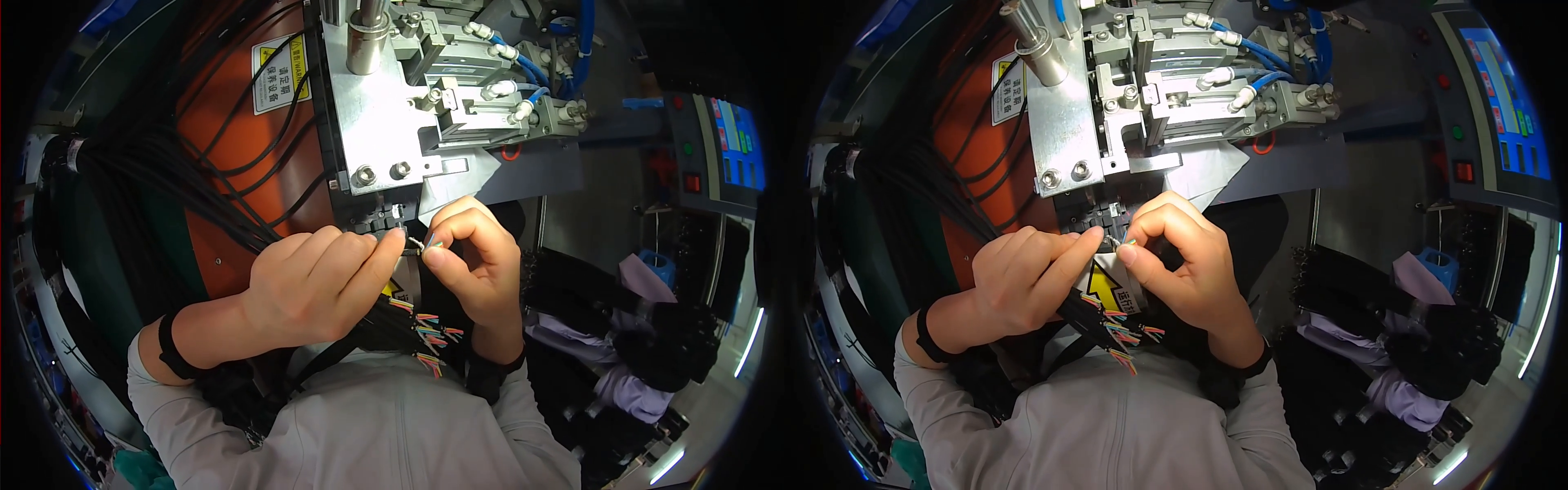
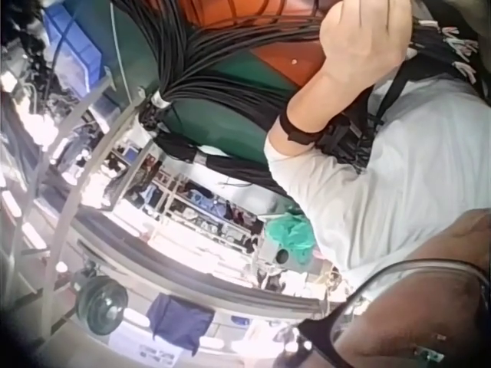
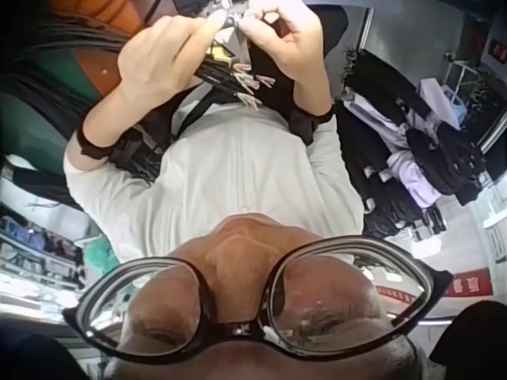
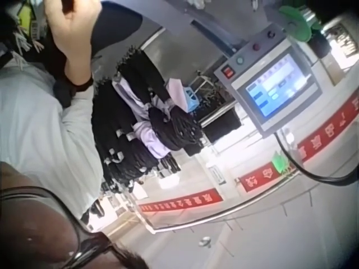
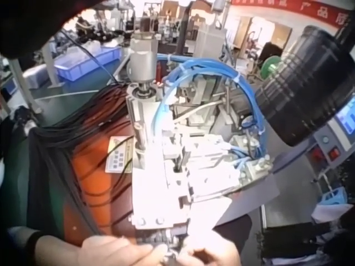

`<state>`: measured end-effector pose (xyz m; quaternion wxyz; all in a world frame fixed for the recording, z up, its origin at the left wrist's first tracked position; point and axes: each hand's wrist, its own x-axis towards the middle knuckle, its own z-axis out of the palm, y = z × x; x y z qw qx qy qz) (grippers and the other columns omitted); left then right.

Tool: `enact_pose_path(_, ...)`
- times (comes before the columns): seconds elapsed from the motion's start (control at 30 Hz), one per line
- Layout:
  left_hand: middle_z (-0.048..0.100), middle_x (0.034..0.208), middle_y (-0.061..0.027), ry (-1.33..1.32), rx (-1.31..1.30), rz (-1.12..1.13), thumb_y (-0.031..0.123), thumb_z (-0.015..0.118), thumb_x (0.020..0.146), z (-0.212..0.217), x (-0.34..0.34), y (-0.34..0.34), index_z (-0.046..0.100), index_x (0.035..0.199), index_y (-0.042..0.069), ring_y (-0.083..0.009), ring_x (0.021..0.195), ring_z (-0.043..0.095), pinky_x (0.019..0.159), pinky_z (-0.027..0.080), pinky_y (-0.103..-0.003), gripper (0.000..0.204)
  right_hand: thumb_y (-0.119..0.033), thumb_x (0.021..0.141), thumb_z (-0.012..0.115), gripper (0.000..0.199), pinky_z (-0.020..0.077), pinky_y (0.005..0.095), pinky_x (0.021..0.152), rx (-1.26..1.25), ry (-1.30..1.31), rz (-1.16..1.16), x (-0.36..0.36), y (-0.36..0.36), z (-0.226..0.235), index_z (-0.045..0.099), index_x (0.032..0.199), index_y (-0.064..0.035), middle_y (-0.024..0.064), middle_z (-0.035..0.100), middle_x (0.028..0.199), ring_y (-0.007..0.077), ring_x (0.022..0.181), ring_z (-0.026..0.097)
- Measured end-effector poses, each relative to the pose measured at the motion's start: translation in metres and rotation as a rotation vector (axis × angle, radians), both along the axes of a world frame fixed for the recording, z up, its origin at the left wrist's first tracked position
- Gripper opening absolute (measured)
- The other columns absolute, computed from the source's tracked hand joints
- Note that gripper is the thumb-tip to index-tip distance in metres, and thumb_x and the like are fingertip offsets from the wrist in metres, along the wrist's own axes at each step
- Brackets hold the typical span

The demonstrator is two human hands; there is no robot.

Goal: The person is assembling and connecting a bundle of wires at a manufacturing workstation.

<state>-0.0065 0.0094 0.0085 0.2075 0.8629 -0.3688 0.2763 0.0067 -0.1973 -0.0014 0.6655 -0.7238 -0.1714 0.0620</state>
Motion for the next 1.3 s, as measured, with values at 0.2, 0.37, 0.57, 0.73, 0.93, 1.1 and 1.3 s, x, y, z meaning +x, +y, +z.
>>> enact_pose_path(0.2, 0.055, 0.076, -0.0029, -0.039, 0.088, -0.018, 0.010, 0.065, 0.069, -0.012, -0.001, -0.001, 0.069, 0.103, 0.003, -0.0116, 0.055, 0.049, 0.044, 0.036, -0.023, 0.035, -0.001, 0.080, 0.068, 0.009, 0.0457, 0.0276, 0.067, -0.051, 0.001, -0.039, 0.009, 0.001, -0.011, 0.059, 0.078, 0.0003, 0.0081, 0.060, 0.077, 0.0159, 0.072, 0.057)
enact_pose_path(0.37, 0.052, 0.074, -0.0015, 0.089, 0.181, 0.015, 0.009, 0.064, 0.072, -0.008, -0.003, -0.004, 0.068, 0.106, 0.004, -0.0116, 0.056, 0.047, 0.044, 0.033, -0.023, 0.035, 0.004, 0.077, 0.067, 0.006, 0.0457, 0.0276, 0.064, -0.291, -0.199, -0.137, 0.014, 0.015, -0.016, 0.062, 0.078, 0.0019, 0.0092, 0.062, 0.075, 0.0168, 0.069, 0.057)
enact_pose_path(0.57, 0.043, 0.071, 0.0015, 0.142, 0.317, 0.134, 0.009, 0.062, 0.073, -0.006, -0.004, -0.010, 0.064, 0.090, 0.006, -0.0095, 0.058, 0.042, 0.044, 0.030, -0.022, 0.018, 0.005, 0.075, 0.066, 0.007, 0.0444, 0.0276, 0.062, -0.460, -0.363, -0.159, 0.011, 0.018, -0.022, 0.060, 0.077, 0.0020, 0.0090, 0.058, 0.071, 0.0183, 0.065, 0.055)
enact_pose_path(0.73, 0.043, 0.072, 0.0022, 0.076, 0.321, 0.133, 0.010, 0.061, 0.073, -0.007, 0.001, -0.009, 0.062, 0.083, 0.006, -0.0084, 0.059, 0.045, 0.045, 0.031, -0.021, 0.010, 0.005, 0.076, 0.064, 0.006, 0.0433, 0.0268, 0.062, -0.304, -0.308, -0.239, 0.010, 0.023, -0.038, 0.059, 0.077, 0.0019, 0.0087, 0.057, 0.072, 0.0178, 0.066, 0.055)
enact_pose_path(0.93, 0.047, 0.073, 0.0011, 0.100, 0.185, 0.120, 0.010, 0.061, 0.074, -0.009, 0.008, -0.008, 0.063, 0.085, 0.005, -0.0088, 0.060, 0.049, 0.047, 0.034, -0.022, 0.013, 0.001, 0.080, 0.063, 0.006, 0.0414, 0.0246, 0.062, -0.149, 0.063, -0.233, 0.009, 0.019, -0.046, 0.057, 0.078, 0.0011, 0.0057, 0.056, 0.074, 0.0129, 0.067, 0.053)
enact_pose_path(1.1, 0.049, 0.074, -0.0010, 0.156, 0.207, 0.144, 0.009, 0.062, 0.074, -0.004, 0.003, -0.003, 0.063, 0.088, 0.003, -0.0097, 0.060, 0.050, 0.048, 0.037, -0.023, 0.015, 0.000, 0.082, 0.065, 0.008, 0.0404, 0.0208, 0.064, -0.232, -0.225, -0.295, 0.010, 0.028, -0.035, 0.058, 0.078, -0.0004, 0.0035, 0.057, 0.076, 0.0102, 0.069, 0.052)
enact_pose_path(1.3, 0.049, 0.075, -0.0026, 0.218, 0.330, 0.190, 0.008, 0.062, 0.074, 0.000, -0.003, 0.002, 0.063, 0.091, 0.001, -0.0107, 0.059, 0.050, 0.049, 0.039, -0.023, 0.019, 0.000, 0.078, 0.068, 0.007, 0.0458, 0.0247, 0.066, -0.037, -0.006, -0.170, 0.014, 0.016, -0.039, 0.064, 0.084, -0.0011, 0.0067, 0.062, 0.079, 0.0163, 0.073, 0.059)
